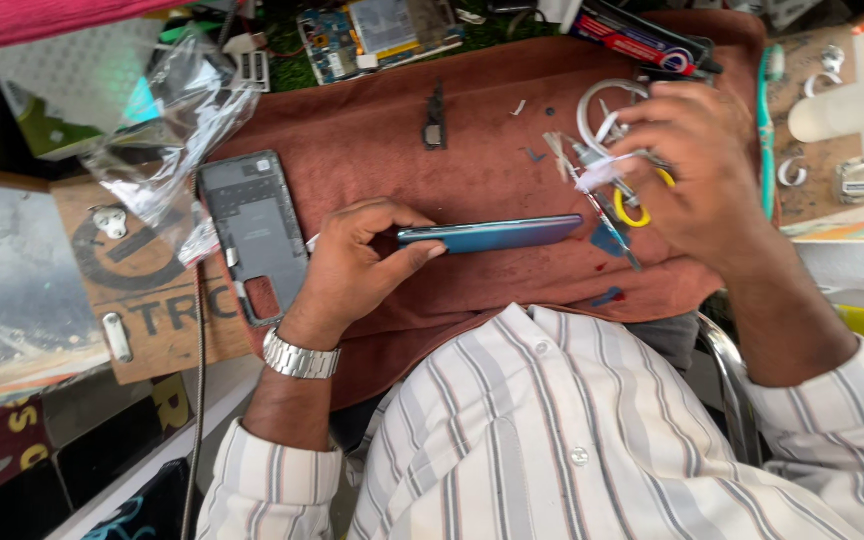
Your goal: The person uses tweezers to adjust a camera module and places it into the back of a disassembled smartphone. They apply adhesive from a tube along the phone's internal frame and attach a new back cover. Finally, they wipe the exterior of the reassembled phone with a cloth.
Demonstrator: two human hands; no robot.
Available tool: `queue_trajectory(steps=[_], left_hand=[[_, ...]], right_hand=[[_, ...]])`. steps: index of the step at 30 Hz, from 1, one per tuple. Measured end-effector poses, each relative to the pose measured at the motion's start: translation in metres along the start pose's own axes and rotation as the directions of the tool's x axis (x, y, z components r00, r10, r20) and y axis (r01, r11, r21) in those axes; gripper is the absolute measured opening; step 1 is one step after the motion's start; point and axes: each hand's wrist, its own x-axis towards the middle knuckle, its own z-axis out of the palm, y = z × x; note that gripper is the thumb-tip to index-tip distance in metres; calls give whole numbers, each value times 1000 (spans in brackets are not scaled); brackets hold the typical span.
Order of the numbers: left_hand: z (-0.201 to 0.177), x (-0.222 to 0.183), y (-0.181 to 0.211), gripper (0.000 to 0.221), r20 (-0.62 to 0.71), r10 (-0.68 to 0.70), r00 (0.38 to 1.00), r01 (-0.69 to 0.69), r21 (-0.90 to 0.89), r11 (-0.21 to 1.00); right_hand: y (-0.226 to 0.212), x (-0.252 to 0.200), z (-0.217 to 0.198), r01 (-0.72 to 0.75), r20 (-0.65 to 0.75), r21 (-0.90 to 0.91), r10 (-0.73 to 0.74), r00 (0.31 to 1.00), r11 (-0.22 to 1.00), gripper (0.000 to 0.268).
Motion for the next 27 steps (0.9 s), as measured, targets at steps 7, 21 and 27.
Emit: queue_trajectory(steps=[7, 21, 27], left_hand=[[0, 1, 10, 24, -18, -223, 975, 224, 111, 968], [99, -6, 24, 26, 236, -312, 920, 390, -627, 674], [94, -8, 2, 7, 217, -440, 871, 390, -852, 351]], right_hand=[[6, -23, -3, -157, -45, 879, 407, 912, 450, 4], [-62, -42, 6, 13, -138, 621, 92, 986, 784, 18], [115, -79, 20, -526, -824, 232, 453, 340, 818, 89]])
